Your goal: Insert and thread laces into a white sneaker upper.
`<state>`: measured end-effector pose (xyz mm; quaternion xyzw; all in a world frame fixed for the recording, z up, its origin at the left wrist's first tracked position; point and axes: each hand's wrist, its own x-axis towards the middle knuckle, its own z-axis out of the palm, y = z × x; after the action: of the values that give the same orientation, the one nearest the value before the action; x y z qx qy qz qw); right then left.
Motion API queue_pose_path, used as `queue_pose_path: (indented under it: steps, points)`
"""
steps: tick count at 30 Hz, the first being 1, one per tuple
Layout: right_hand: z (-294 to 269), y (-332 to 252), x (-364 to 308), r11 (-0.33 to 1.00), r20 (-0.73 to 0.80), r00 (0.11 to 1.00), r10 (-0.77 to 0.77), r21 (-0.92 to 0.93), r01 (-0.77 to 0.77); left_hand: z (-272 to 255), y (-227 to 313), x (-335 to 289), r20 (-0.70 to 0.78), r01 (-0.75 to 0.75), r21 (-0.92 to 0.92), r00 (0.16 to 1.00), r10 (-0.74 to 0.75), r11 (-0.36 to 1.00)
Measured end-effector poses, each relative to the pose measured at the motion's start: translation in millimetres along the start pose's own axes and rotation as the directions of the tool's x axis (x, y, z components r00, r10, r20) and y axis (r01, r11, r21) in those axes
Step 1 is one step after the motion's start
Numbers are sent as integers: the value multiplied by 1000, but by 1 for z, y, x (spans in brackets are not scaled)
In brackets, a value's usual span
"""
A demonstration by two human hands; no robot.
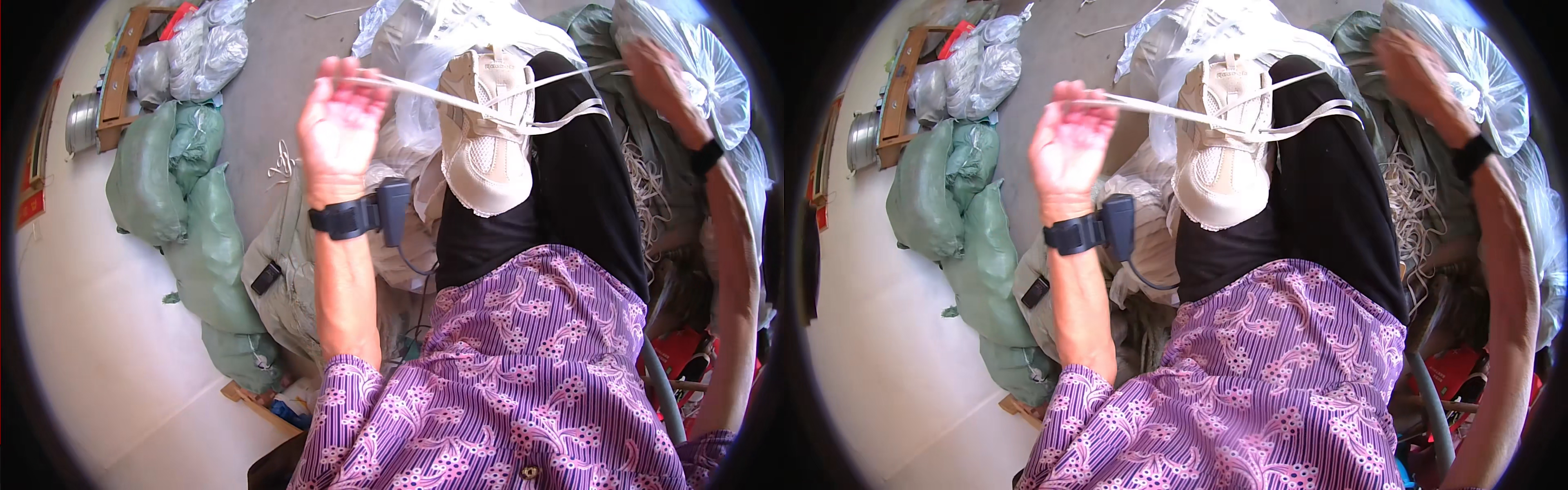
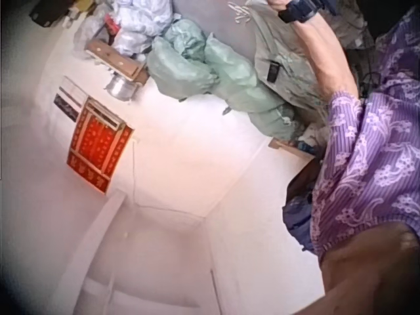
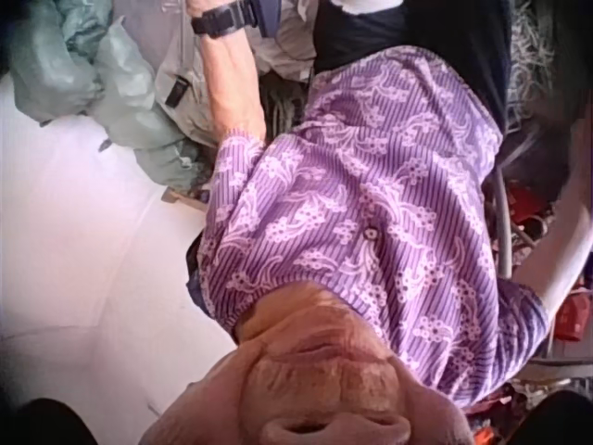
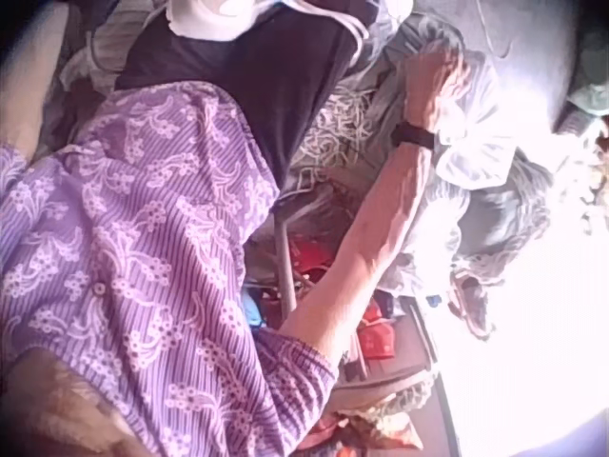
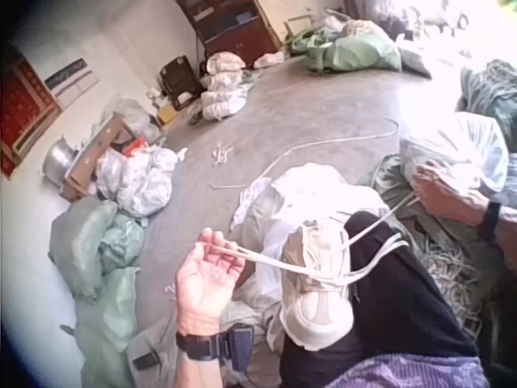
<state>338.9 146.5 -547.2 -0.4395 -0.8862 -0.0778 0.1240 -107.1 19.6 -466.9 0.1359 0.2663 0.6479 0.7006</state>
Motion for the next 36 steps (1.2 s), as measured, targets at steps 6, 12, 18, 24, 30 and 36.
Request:
queue_pose_path:
  steps: [6,12,18,24,30,36]
  points:
    - [-35,26,-55,945,237,915,326,-115,-306,14,-61,29,-179,58,101,983,-40,993]
    - [-41,-104,31,874,-130,988,-85,466,136,11,-48,22,-354,80,207,935,-1,975]
    - [-35,-151,49,895,-59,968,-243,372,248,17,-45,13,-323,67,196,946,0,978]
    - [-33,-127,48,967,-40,990,-138,210,143,19,-43,3,-182,76,230,983,-34,970]
    - [2,-1,-7,983,30,988,151,97,-153,20,-80,-6,-172,203,567,977,-127,798]
    - [-19,66,-55,928,141,917,372,-44,-370,20,-94,-2,-147,175,654,984,-104,736]
